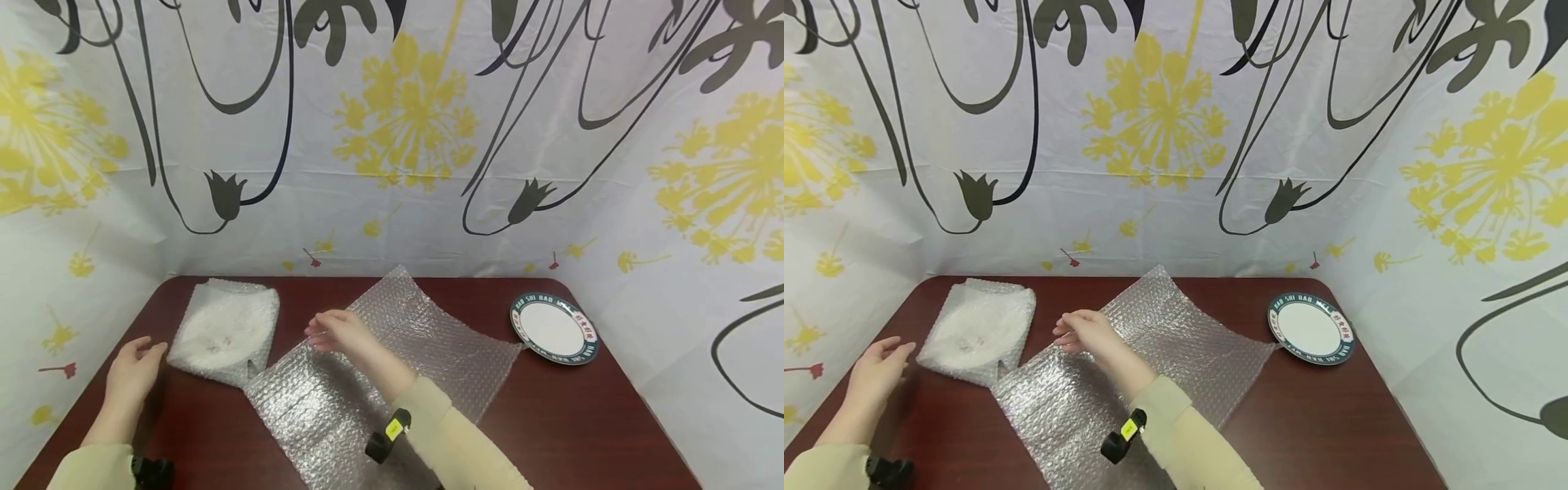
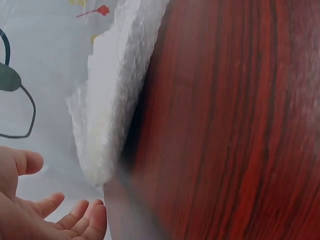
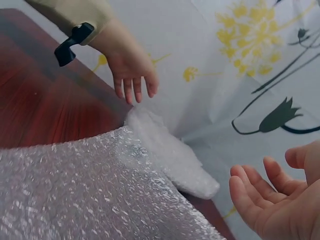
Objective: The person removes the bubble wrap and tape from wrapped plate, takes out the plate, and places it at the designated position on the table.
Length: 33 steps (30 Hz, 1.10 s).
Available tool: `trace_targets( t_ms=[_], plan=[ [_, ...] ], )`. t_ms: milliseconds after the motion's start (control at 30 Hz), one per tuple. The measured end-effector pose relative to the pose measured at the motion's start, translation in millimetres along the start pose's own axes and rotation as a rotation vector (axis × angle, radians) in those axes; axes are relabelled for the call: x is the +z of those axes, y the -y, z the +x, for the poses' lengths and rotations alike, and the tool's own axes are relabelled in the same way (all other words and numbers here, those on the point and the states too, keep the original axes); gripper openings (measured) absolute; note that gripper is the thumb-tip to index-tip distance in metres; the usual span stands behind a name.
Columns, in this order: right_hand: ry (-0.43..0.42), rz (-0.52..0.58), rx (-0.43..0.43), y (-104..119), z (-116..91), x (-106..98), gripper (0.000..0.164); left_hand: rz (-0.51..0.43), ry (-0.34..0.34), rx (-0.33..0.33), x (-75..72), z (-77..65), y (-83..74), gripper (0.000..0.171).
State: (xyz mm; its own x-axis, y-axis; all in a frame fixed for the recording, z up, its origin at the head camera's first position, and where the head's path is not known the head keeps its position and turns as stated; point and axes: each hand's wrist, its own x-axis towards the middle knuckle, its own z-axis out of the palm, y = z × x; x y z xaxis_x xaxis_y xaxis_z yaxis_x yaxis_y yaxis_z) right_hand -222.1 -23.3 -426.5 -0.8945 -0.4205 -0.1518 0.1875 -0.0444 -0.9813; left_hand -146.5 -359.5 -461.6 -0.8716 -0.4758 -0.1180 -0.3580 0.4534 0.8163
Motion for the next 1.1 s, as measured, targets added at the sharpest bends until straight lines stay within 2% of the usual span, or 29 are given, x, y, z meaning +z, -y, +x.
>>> trace_targets(
  t_ms=[200, 467, 700, 900, 1100],
  plan=[
    [-0.005, 0.137, 0.051, -7.4, 14.4, 10.9, 0.03, -0.057, 0.029, -0.034, -3.8, 6.0, 4.7, 0.07],
    [0.05, 0.333, 0.118, -26.3, 30.0, 26.0, 0.043, -0.148, 0.033, -0.092, -2.2, 10.0, 5.0, 0.07],
    [0.032, 0.424, 0.133, -39.0, 39.0, 35.5, 0.046, -0.183, 0.043, -0.105, -3.9, 14.0, 12.5, 0.071],
    [0.025, 0.468, 0.15, -46.5, 45.8, 45.5, 0.048, -0.251, 0.005, -0.103, -0.3, 20.5, 24.4, 0.072],
    [-0.016, 0.44, 0.174, -52.7, 48.9, 52.4, 0.048, -0.271, 0.077, -0.095, 1.7, 17.1, 19.3, 0.07]
  ],
)
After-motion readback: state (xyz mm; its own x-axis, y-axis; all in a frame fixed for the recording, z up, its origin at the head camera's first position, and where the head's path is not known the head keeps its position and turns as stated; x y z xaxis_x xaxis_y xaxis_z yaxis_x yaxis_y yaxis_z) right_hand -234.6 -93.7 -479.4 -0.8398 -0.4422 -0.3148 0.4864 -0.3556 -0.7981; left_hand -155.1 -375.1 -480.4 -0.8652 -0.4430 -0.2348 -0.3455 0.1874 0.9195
